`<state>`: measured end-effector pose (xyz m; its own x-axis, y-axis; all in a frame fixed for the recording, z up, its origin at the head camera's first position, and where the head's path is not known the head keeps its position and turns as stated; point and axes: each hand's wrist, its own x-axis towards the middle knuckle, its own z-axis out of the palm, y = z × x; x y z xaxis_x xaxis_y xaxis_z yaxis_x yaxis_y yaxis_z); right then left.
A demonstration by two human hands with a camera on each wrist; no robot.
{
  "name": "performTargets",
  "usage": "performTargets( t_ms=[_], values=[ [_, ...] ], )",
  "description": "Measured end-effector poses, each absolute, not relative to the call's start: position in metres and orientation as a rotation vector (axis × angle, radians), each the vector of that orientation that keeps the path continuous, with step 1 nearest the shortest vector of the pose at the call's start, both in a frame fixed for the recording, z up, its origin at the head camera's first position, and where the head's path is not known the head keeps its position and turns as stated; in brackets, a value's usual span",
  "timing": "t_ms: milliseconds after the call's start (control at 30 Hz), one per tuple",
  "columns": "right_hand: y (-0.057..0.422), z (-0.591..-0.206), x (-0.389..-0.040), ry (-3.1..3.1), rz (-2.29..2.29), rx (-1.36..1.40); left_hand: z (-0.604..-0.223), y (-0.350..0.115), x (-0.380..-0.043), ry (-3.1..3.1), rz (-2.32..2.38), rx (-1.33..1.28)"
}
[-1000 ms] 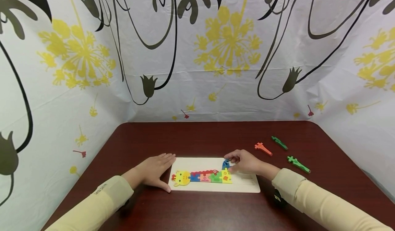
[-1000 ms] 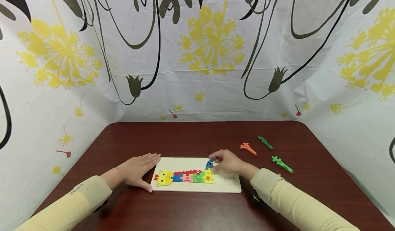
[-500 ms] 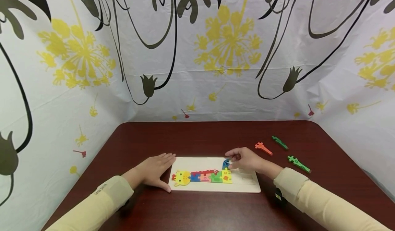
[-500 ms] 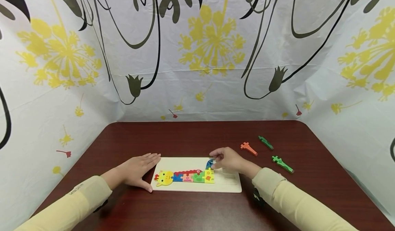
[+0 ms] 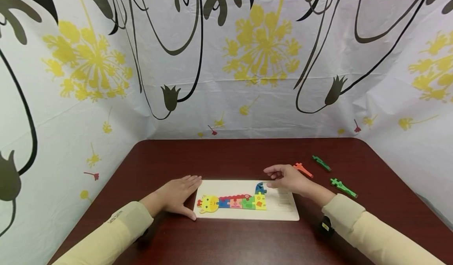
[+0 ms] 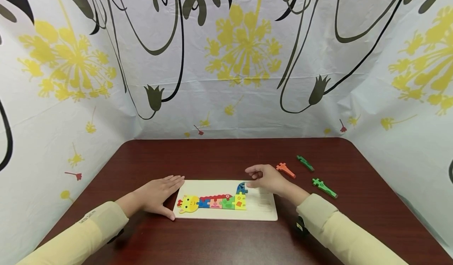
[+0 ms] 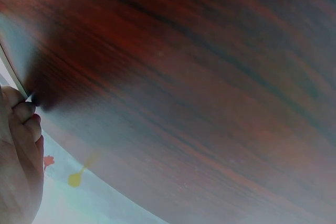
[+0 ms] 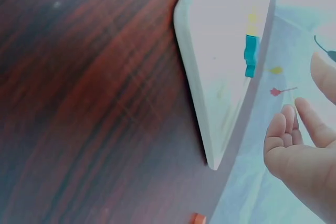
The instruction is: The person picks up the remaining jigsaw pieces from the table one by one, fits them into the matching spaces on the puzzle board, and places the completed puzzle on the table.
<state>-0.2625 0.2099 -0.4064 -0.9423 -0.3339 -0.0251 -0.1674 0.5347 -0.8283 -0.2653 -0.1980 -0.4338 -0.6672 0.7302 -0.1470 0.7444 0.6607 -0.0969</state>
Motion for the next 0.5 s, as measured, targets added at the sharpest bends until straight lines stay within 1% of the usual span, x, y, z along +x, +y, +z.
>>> performTargets(
  t_ms=[500],
  values=[
    [0.249, -0.391, -0.248, 2.633, -1.44, -0.389, -0.434, -0.198, -0.266, 2.776, -0.198, 1.231]
  ],
)
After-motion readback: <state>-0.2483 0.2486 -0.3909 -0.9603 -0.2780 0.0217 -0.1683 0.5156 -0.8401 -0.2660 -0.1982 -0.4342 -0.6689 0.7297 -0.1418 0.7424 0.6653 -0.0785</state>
